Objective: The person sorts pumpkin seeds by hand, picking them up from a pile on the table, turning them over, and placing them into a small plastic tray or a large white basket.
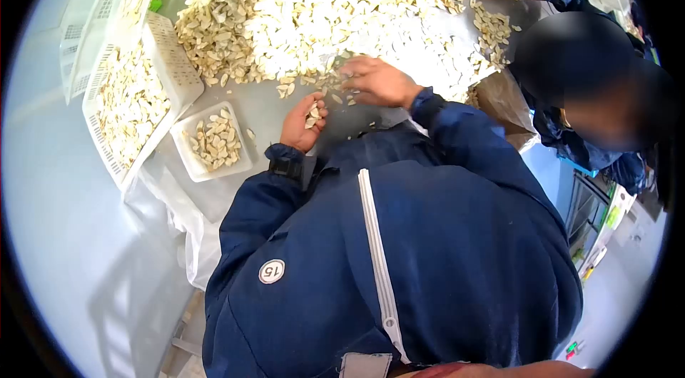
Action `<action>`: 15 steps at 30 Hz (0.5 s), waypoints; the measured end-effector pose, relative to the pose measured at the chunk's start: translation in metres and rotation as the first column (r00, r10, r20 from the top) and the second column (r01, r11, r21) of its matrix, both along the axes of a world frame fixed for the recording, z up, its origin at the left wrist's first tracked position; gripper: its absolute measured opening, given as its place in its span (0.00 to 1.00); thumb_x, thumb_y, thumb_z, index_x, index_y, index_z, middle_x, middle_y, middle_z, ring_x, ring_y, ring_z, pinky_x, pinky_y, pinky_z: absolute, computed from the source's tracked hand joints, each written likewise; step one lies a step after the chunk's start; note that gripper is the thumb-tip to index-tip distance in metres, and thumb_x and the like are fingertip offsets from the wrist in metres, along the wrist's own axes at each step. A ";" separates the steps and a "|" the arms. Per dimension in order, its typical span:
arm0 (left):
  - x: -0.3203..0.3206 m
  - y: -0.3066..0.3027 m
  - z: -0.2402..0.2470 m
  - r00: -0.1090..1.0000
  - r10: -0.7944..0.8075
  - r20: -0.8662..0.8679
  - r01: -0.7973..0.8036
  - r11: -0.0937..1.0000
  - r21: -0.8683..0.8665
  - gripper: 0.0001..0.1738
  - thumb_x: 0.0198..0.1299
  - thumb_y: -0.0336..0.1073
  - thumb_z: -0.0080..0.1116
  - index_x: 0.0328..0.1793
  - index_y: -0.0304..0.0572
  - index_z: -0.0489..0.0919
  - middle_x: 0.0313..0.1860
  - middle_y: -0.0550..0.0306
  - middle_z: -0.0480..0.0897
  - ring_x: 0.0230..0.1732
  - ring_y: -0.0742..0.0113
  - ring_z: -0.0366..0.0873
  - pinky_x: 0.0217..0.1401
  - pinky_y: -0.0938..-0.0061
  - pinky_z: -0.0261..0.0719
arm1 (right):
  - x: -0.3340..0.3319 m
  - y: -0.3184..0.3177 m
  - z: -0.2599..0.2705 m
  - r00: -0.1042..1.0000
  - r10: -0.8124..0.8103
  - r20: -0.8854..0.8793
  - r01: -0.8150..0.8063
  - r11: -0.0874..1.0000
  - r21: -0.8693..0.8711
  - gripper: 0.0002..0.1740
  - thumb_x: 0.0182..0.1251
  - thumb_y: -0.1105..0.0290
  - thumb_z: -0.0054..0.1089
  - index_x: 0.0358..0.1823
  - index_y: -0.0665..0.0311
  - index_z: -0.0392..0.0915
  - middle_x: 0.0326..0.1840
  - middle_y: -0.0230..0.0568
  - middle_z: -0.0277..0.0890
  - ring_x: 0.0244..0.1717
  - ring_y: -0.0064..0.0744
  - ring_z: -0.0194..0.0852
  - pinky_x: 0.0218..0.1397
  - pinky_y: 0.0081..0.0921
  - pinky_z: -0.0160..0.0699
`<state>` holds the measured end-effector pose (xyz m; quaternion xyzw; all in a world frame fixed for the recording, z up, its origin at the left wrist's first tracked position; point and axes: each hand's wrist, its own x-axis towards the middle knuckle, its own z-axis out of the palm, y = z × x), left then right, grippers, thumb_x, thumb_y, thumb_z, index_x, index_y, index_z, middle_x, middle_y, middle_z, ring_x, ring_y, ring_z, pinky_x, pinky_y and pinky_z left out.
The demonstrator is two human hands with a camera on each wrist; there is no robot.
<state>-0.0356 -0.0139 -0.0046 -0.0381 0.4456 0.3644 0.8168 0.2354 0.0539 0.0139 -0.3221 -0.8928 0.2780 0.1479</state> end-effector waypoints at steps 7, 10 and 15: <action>-0.005 -0.004 0.003 0.998 0.037 -0.046 -0.036 0.999 0.009 0.13 0.74 0.40 0.54 0.56 0.40 0.77 0.38 0.61 0.80 0.35 0.69 0.78 0.30 0.79 0.73 | -0.017 -0.006 -0.042 0.990 0.123 0.066 -0.124 0.992 0.014 0.15 0.61 0.70 0.61 0.49 0.47 0.87 0.66 0.33 0.76 0.74 0.38 0.65 0.77 0.37 0.63; -0.008 -0.010 0.000 0.997 0.059 -0.052 -0.059 0.998 0.008 0.13 0.73 0.40 0.55 0.55 0.40 0.78 0.38 0.61 0.81 0.35 0.70 0.78 0.30 0.79 0.73 | 0.040 0.004 -0.039 0.991 -0.121 0.053 0.119 0.992 0.041 0.14 0.61 0.77 0.57 0.45 0.55 0.86 0.56 0.38 0.82 0.65 0.43 0.74 0.71 0.40 0.69; -0.007 -0.010 -0.009 0.998 0.033 -0.050 -0.032 0.999 0.009 0.13 0.73 0.41 0.55 0.54 0.41 0.79 0.37 0.63 0.80 0.35 0.71 0.78 0.30 0.79 0.73 | 0.058 0.042 -0.010 0.922 -0.342 0.179 0.345 0.939 0.017 0.16 0.62 0.74 0.58 0.50 0.57 0.83 0.55 0.41 0.82 0.59 0.49 0.76 0.63 0.40 0.77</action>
